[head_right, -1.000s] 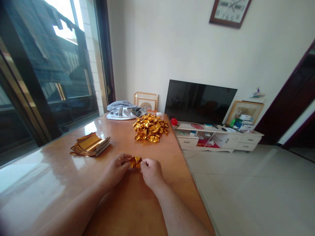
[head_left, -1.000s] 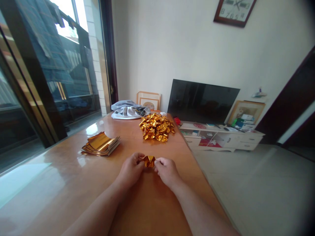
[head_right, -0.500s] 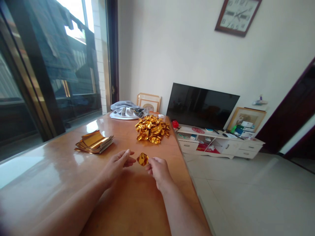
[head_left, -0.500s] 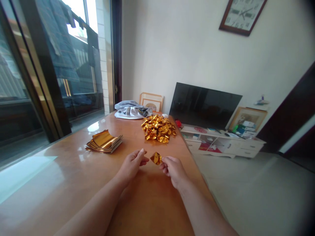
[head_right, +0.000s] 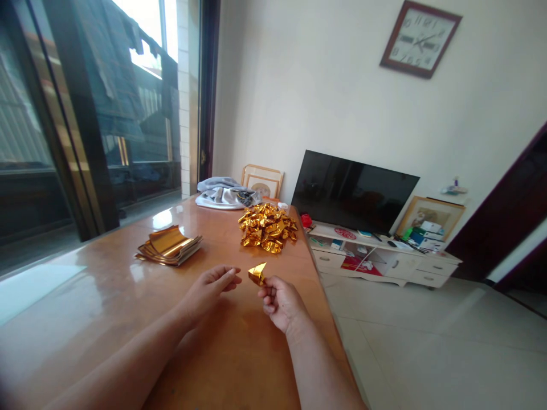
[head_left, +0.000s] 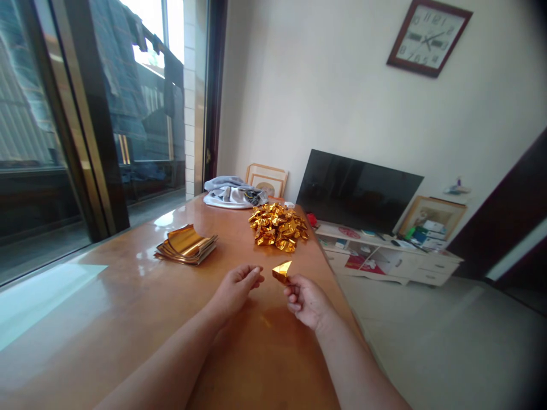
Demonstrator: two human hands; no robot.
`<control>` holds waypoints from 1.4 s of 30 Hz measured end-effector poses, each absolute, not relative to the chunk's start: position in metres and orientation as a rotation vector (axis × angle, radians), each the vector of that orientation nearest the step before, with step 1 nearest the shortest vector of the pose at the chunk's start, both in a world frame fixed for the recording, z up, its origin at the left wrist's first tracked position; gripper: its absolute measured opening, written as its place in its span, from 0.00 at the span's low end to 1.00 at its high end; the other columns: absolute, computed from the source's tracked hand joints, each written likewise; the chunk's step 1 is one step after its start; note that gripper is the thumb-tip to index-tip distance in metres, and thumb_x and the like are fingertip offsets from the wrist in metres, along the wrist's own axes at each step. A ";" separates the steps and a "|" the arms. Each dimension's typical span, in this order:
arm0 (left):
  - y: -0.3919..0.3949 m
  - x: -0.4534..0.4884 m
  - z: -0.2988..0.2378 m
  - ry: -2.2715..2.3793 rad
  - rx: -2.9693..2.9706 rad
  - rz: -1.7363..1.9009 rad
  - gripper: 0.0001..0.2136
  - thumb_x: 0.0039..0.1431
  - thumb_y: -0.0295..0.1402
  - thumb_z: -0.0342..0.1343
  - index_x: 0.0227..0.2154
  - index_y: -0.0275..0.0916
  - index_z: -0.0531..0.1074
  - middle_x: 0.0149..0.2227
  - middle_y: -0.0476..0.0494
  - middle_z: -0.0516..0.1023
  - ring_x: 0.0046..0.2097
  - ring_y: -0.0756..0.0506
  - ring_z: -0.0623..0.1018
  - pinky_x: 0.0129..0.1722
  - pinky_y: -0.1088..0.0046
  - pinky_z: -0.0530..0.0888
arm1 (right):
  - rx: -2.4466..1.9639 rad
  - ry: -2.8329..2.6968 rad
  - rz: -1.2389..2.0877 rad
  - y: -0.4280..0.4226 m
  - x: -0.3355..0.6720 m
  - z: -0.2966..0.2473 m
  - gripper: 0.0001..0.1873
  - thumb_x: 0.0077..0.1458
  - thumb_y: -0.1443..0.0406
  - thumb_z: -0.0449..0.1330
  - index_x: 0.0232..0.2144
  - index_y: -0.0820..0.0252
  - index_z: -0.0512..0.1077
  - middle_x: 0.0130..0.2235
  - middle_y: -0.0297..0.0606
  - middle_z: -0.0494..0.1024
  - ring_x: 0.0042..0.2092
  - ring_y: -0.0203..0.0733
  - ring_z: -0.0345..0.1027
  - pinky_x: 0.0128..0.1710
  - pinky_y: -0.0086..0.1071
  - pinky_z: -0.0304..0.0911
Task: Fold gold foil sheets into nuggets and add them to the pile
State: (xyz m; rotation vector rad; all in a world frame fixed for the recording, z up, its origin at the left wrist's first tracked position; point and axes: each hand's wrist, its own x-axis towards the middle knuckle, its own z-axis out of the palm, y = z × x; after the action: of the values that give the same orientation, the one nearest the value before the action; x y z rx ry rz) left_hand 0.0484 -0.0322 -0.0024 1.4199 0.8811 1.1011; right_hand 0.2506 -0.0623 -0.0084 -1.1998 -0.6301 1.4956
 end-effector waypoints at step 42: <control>-0.024 0.047 -0.018 1.183 1.631 0.997 0.16 0.48 0.35 0.57 0.38 0.35 0.82 0.35 0.43 0.84 0.37 0.41 0.80 0.35 0.71 0.71 | -1.346 -1.470 0.594 -0.074 0.222 -0.017 0.18 0.63 0.55 0.52 0.33 0.61 0.76 0.27 0.34 0.73 0.29 0.38 0.66 0.29 0.28 0.59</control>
State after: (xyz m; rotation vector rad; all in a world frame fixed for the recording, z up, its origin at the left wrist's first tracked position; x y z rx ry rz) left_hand 0.0468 -0.0239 -0.0176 1.6309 1.1828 0.9967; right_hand 0.2222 -0.0740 -0.0172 -1.3461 -1.4704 0.5944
